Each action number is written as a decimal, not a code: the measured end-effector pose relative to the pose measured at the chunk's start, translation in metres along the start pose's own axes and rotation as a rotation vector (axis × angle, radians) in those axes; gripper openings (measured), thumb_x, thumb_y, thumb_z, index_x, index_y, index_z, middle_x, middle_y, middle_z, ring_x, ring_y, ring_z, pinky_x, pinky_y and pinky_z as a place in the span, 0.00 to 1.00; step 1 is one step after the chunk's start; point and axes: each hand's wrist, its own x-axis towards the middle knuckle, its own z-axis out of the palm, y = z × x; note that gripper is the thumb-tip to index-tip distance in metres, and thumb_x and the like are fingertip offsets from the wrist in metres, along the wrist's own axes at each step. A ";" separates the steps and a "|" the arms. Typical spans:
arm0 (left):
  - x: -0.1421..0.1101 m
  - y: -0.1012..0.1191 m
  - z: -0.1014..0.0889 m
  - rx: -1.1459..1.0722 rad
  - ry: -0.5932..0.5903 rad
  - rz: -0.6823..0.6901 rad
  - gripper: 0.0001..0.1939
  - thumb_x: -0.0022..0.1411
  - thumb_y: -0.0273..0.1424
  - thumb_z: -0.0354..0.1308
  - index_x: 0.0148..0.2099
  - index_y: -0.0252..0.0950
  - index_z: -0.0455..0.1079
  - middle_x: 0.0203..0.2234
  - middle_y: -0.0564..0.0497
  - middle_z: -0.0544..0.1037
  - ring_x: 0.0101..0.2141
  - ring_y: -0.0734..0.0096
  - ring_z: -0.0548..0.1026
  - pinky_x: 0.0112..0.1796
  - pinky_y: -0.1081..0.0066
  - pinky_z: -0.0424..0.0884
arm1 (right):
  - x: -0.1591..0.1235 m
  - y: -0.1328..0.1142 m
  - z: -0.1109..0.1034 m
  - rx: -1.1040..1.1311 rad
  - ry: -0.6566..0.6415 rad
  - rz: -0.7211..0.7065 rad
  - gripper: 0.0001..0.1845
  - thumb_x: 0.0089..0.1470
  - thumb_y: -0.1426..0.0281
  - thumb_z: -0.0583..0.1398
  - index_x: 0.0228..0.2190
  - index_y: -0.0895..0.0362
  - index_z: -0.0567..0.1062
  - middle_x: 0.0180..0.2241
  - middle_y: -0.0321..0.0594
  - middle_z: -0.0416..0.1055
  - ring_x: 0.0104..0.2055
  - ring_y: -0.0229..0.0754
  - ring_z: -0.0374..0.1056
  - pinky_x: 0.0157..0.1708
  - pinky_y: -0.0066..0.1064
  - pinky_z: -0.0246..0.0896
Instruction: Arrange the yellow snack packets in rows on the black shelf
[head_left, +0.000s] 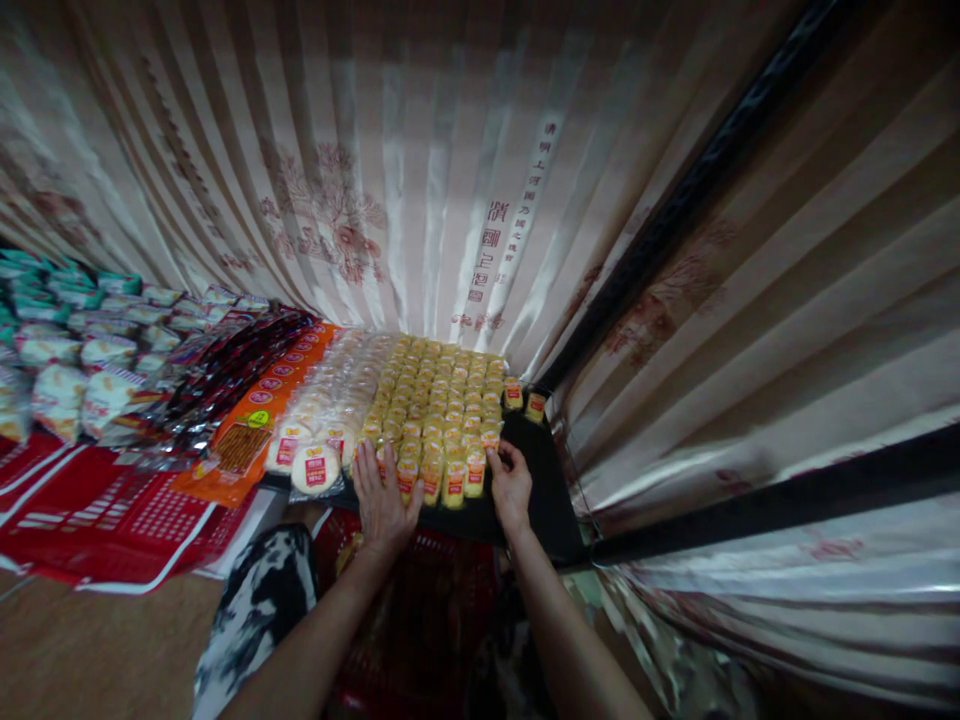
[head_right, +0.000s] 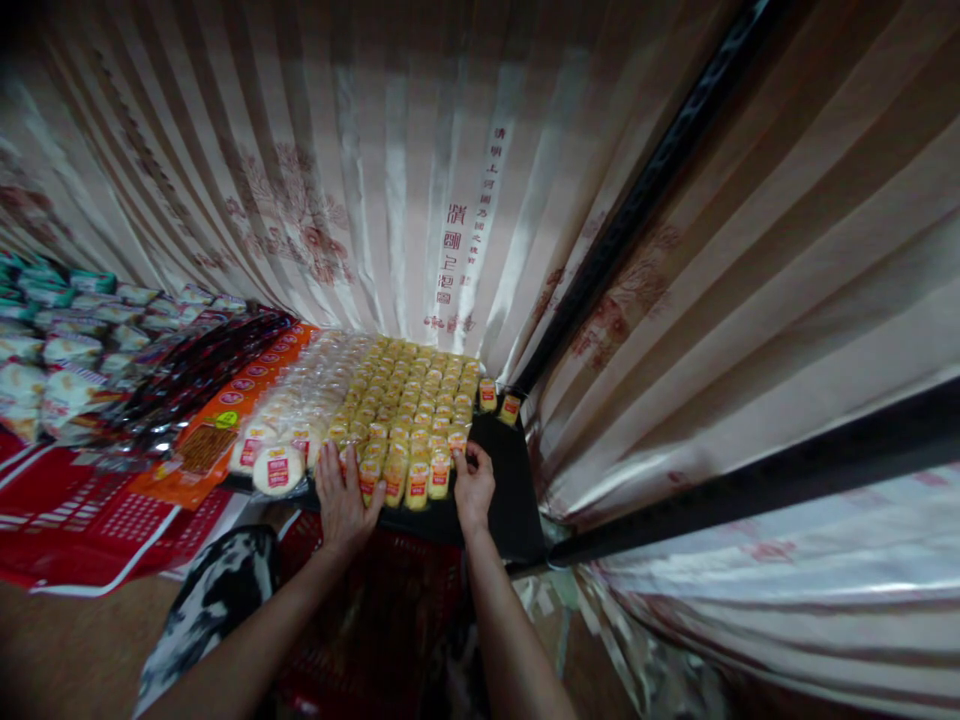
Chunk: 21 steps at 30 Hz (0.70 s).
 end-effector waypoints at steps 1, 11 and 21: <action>0.000 0.000 0.000 -0.002 0.000 -0.002 0.41 0.60 0.38 0.53 0.67 0.26 0.39 0.65 0.31 0.33 0.64 0.43 0.37 0.58 0.43 0.48 | 0.000 0.001 0.000 0.004 -0.002 -0.004 0.25 0.43 0.54 0.60 0.39 0.59 0.73 0.39 0.46 0.72 0.41 0.46 0.68 0.42 0.37 0.63; 0.000 -0.003 -0.001 -0.091 -0.017 -0.021 0.41 0.60 0.38 0.53 0.67 0.30 0.37 0.65 0.32 0.34 0.64 0.44 0.37 0.58 0.43 0.46 | -0.007 -0.007 -0.003 0.016 0.027 -0.004 0.29 0.44 0.54 0.60 0.43 0.62 0.72 0.43 0.49 0.71 0.44 0.46 0.67 0.41 0.35 0.64; -0.055 -0.030 -0.052 -0.270 -0.042 -0.201 0.22 0.63 0.30 0.46 0.59 0.33 0.56 0.59 0.37 0.56 0.62 0.56 0.51 0.59 0.52 0.52 | -0.091 -0.064 -0.022 0.215 0.114 -0.014 0.17 0.54 0.56 0.54 0.34 0.57 0.71 0.27 0.38 0.70 0.27 0.36 0.62 0.26 0.26 0.56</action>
